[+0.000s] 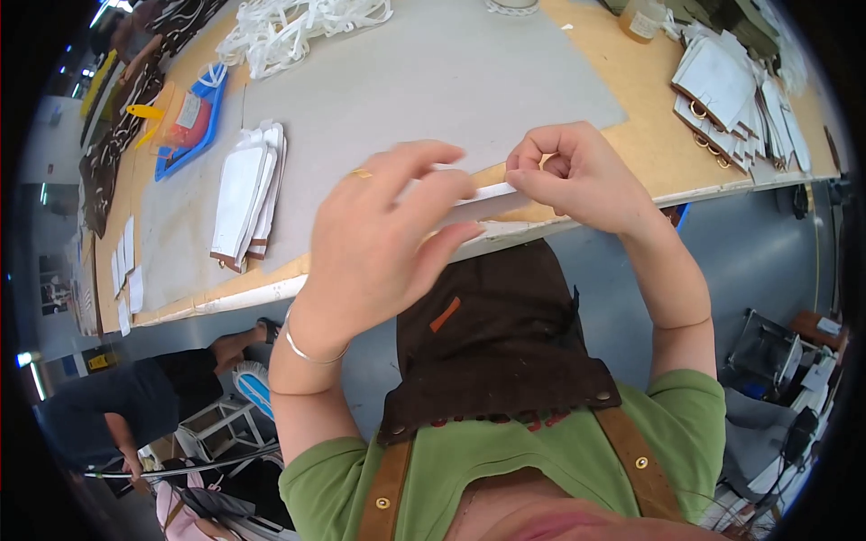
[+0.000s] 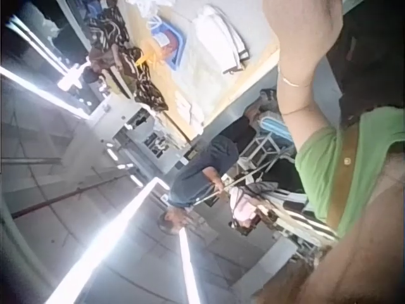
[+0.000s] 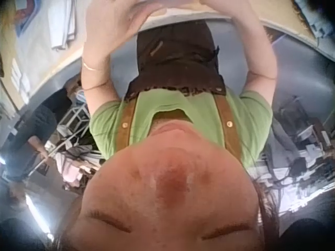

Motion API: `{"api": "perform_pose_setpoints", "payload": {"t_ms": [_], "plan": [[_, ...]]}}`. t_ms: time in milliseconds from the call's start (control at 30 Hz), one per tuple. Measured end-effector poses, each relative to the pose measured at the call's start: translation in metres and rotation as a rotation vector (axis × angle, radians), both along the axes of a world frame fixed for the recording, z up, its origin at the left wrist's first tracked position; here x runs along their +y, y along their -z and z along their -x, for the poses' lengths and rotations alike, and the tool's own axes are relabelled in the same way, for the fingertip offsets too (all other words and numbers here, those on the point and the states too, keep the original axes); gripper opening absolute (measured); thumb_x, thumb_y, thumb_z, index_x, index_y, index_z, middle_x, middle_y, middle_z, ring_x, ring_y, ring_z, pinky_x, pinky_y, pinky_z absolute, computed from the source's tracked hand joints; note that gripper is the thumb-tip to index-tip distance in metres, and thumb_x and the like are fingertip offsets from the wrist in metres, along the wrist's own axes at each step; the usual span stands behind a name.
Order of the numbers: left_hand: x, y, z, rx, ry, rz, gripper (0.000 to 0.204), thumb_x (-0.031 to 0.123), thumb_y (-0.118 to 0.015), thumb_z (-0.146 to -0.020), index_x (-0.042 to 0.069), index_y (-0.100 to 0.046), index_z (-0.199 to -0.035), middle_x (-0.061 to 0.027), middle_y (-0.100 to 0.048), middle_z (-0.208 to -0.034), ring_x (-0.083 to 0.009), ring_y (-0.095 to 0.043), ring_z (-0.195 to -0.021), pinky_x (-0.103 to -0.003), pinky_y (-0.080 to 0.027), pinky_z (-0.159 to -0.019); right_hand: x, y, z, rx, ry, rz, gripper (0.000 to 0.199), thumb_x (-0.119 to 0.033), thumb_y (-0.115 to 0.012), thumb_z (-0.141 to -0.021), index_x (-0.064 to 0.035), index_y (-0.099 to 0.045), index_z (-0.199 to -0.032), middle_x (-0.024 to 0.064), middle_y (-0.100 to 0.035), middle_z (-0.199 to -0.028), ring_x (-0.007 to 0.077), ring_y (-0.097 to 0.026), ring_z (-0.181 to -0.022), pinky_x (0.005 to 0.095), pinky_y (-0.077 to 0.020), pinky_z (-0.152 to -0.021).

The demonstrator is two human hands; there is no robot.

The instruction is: The worker is assembling leather pouches by applying double-sided adhesive tape and aligning structural components.

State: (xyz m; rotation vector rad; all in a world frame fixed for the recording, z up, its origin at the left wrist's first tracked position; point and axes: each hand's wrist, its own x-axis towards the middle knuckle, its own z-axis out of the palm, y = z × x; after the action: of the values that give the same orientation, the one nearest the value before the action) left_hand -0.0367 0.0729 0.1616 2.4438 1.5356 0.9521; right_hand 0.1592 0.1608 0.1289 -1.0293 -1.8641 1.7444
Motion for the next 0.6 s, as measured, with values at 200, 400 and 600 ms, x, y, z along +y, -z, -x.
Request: {"api": "perform_pose_setpoints", "payload": {"t_ms": [200,400,600], "plan": [[0.016,0.019,-0.011,0.003,0.074,0.044,0.014,0.005,-0.068,-0.07,0.008,-0.06,-0.081,-0.0046,-0.061,-0.08,-0.0206,-0.058,-0.063,-0.03,-0.045,-0.055,-0.003,0.004,0.0,0.095,-0.005,0.051,0.02,-0.008,-0.059,-0.081,-0.0055,-0.048,-0.065,-0.0038,-0.056,-0.074,-0.0033,-0.037,-0.05,0.0148,-0.0274,-0.041],[0.018,0.024,-0.012,-0.056,0.07,0.028,0.009,0.006,-0.067,-0.071,0.008,-0.062,-0.078,-0.0037,-0.06,-0.07,-0.0203,-0.058,-0.062,-0.03,-0.045,-0.053,-0.007,0.02,-0.014,0.252,-0.022,-0.012,0.015,-0.01,-0.065,-0.078,-0.003,-0.054,-0.085,-0.0032,-0.051,-0.065,-0.0008,-0.042,-0.047,0.0164,-0.0315,-0.043],[0.019,0.023,-0.015,-0.061,0.058,0.013,0.009,0.004,-0.068,-0.069,0.007,-0.064,-0.077,-0.0034,-0.062,-0.072,-0.0192,-0.058,-0.062,-0.029,-0.046,-0.052,-0.021,0.045,-0.013,0.406,0.117,-0.047,0.024,-0.002,-0.063,-0.078,-0.0037,-0.05,-0.098,0.0005,-0.051,-0.094,-0.0011,-0.046,-0.055,0.0147,-0.0357,-0.049]]}}
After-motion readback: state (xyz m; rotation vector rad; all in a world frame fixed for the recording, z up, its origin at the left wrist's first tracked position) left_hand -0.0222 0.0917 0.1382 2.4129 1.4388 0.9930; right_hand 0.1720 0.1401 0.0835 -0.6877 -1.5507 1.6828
